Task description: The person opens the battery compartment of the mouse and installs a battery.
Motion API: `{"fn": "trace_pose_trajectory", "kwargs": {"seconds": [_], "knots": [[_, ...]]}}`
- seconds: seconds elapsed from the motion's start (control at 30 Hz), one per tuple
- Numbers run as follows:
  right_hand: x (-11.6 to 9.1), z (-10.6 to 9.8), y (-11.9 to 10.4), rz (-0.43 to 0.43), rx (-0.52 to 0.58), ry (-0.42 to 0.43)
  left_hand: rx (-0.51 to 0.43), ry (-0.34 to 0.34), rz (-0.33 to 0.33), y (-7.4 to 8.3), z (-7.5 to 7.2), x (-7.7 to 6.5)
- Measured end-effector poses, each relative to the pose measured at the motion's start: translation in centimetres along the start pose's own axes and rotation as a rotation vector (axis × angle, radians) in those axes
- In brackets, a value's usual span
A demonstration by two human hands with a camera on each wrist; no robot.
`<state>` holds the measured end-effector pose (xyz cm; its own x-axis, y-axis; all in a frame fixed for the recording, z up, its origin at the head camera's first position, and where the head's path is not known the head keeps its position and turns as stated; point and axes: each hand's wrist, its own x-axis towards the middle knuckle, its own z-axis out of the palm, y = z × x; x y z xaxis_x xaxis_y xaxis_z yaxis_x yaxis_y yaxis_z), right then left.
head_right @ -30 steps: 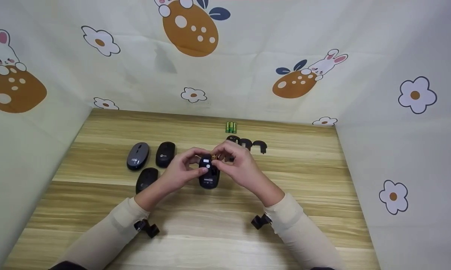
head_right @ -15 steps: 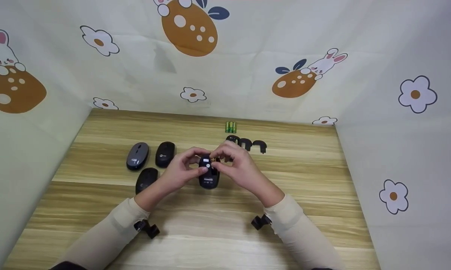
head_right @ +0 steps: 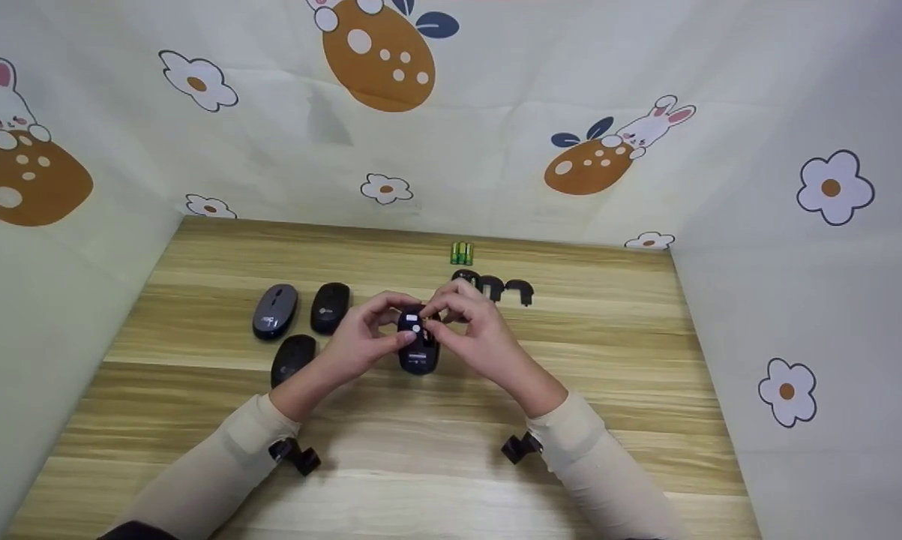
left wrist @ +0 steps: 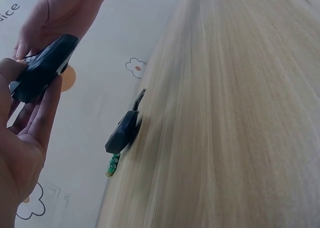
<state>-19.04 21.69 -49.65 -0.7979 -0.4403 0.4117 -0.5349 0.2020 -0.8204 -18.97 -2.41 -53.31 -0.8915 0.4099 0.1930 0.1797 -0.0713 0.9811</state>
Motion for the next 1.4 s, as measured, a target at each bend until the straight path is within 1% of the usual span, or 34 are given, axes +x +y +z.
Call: {"fn": "trace_pose_trajectory", "kwargs": {"seconds": [0.13, 0.23, 0.4, 0.6, 0.8, 1.0, 1.23, 1.4], "knots": [[-0.2, 0.4, 0.0, 0.073, 0.088, 0.025, -0.002, 0.009, 0.014, 0.0, 0.0, 0.0], [-0.3, 0.6, -0.1, 0.11, 0.143, 0.052, -0.001, 0.021, 0.032, 0.0, 0.1, 0.0], [-0.4, 0.9, -0.2, 0.13, 0.199, 0.083, 0.015, 0.037, 0.055, 0.0, 0.3, -0.1], [-0.3, 1.1, -0.4, 0.13, 0.222, 0.1, 0.046, 0.052, 0.085, 0.1, 0.4, 0.0], [-0.3, 1.2, -0.6, 0.149, 0.25, 0.106, 0.068, 0.053, 0.115, 0.1, 0.4, 0.1], [-0.3, 1.2, -0.7, 0.169, 0.275, 0.109, 0.076, 0.048, 0.122, 0.2, 0.5, 0.1], [-0.3, 1.2, -1.0, 0.162, 0.27, 0.099, 0.077, 0.048, 0.122, 0.0, 0.5, 0.1], [-0.4, 1.2, -0.9, 0.161, 0.263, 0.093, 0.083, 0.056, 0.108, 0.1, 0.6, 0.0]]}}
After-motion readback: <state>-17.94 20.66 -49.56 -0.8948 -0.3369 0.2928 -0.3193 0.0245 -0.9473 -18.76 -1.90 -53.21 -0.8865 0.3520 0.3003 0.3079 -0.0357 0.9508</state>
